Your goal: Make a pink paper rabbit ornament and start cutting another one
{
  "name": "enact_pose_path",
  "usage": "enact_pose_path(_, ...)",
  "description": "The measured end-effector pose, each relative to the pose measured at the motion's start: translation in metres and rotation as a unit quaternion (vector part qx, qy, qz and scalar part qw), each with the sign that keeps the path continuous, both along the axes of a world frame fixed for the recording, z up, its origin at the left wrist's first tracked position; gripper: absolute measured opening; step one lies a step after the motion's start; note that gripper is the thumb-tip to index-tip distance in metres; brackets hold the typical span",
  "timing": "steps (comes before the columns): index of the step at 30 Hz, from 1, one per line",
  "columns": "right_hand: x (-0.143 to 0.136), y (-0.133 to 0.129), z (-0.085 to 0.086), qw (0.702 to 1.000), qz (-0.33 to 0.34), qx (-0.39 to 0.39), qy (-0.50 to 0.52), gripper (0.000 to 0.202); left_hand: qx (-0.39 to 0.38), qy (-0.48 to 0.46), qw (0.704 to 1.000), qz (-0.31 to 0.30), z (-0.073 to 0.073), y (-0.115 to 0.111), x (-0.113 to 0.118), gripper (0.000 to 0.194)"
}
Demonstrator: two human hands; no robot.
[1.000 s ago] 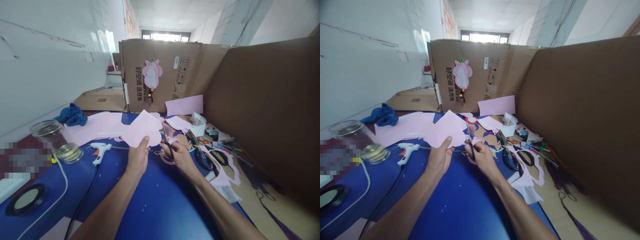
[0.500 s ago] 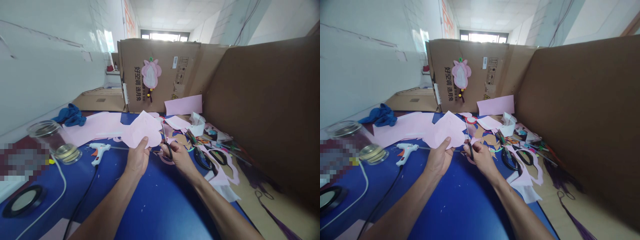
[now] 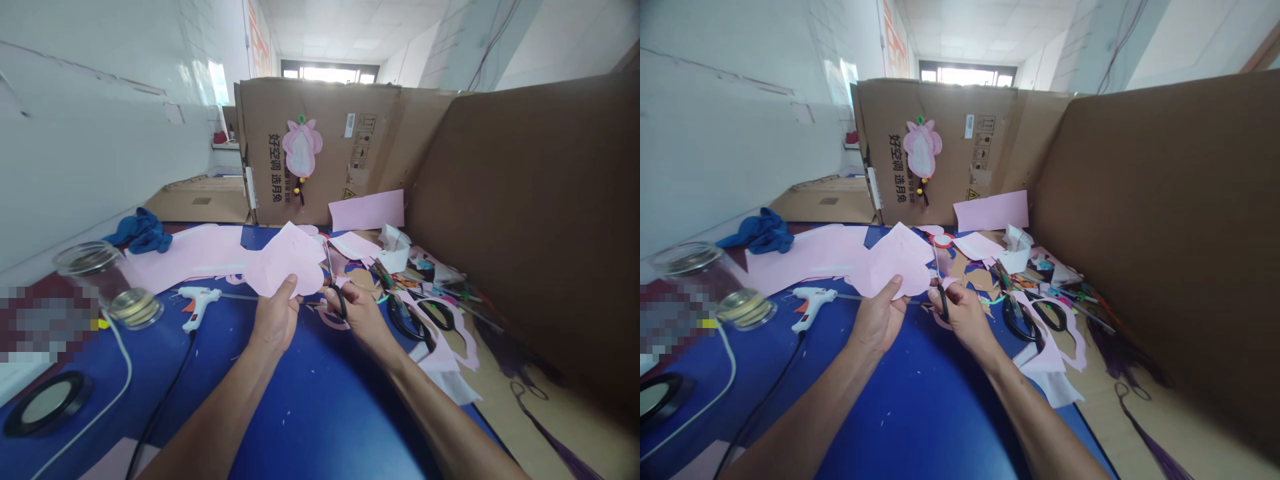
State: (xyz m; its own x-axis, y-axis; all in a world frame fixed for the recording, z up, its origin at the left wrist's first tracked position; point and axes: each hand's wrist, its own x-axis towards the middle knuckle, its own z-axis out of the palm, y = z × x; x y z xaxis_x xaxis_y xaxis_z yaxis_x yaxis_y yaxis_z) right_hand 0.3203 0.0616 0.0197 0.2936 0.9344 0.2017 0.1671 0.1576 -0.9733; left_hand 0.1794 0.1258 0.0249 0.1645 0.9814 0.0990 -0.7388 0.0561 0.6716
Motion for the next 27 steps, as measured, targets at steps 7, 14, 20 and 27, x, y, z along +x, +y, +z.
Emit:
enact_pose_path(7, 0.001, 0.000, 0.001, 1.000, 0.005, -0.003, 0.009, 0.059, 0.013, 0.014, 1.000, -0.003, 0.002, 0.003, -0.003, 0.075)
enact_pose_path(14, 0.004, -0.002, -0.003, 0.999, 0.023, -0.022, 0.015, 0.068, 0.021, 0.026, 0.999, -0.008, 0.004, 0.011, -0.011, 0.076)
enact_pose_path(20, 0.008, 0.000, -0.006, 0.999, 0.039, -0.036, 0.009, 0.062, 0.026, 0.036, 0.999, -0.017, 0.008, 0.018, -0.019, 0.077)
enact_pose_path(27, 0.011, -0.003, -0.003, 0.997, 0.061, -0.036, 0.006, 0.064, 0.024, 0.042, 0.999, -0.025, 0.010, 0.028, -0.030, 0.081)
